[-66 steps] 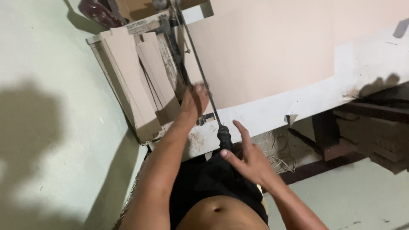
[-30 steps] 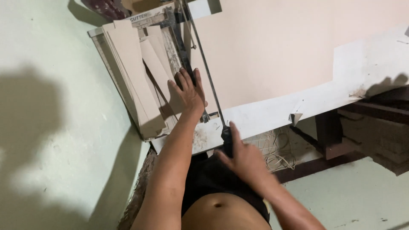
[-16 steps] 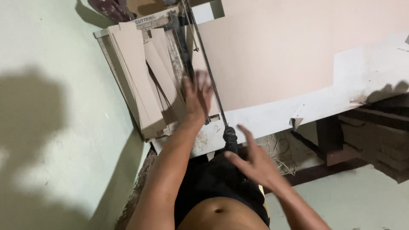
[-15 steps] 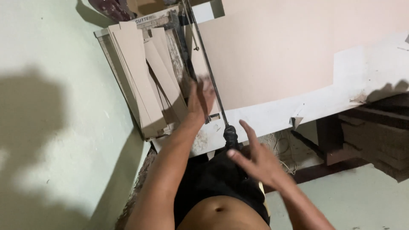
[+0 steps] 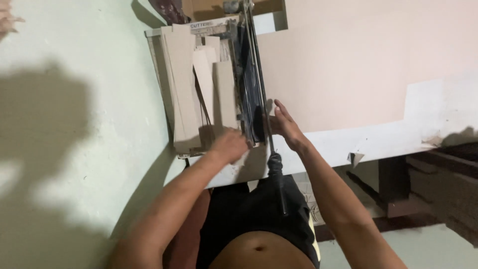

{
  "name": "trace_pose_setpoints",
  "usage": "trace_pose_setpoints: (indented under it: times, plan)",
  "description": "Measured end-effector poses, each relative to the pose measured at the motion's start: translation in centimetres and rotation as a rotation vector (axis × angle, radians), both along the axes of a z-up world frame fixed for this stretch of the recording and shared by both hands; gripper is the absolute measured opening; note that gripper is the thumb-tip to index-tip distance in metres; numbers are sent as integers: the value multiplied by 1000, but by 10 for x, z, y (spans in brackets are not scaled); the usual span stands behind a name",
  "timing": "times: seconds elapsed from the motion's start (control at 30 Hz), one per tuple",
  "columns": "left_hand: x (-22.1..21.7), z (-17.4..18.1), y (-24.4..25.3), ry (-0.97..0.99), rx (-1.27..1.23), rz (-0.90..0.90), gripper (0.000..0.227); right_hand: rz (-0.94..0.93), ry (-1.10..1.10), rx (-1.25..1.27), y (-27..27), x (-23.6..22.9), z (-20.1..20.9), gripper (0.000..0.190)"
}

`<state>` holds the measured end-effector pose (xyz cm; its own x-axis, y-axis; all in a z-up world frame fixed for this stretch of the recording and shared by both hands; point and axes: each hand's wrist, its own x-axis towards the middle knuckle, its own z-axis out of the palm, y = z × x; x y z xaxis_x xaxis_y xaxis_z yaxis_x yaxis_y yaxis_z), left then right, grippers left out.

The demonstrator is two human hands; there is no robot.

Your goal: The person uses a manual paper cutter to slice a large sheet of cardboard into smaller strips. They repeatedly align the cardboard against the machine's guide, press down the cutting lever, and remove the cut pieces.

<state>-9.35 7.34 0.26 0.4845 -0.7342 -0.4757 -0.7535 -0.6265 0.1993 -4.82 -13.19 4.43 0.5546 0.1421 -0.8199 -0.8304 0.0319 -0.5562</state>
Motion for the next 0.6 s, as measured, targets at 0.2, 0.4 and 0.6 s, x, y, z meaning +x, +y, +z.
trace_pose_setpoints:
  times: [0.2,0.4,0.6]
  plan:
    - [31,-22,42,-13,142,11,33,-454,64,-295,-60,-80,-85,46]
    - [52,76,6,114,80,714,48,-743,101,13,-183,-88,-113,64]
    - [46,-17,5,4,4,955,64,-131,130,-906,-183,-46,172,17]
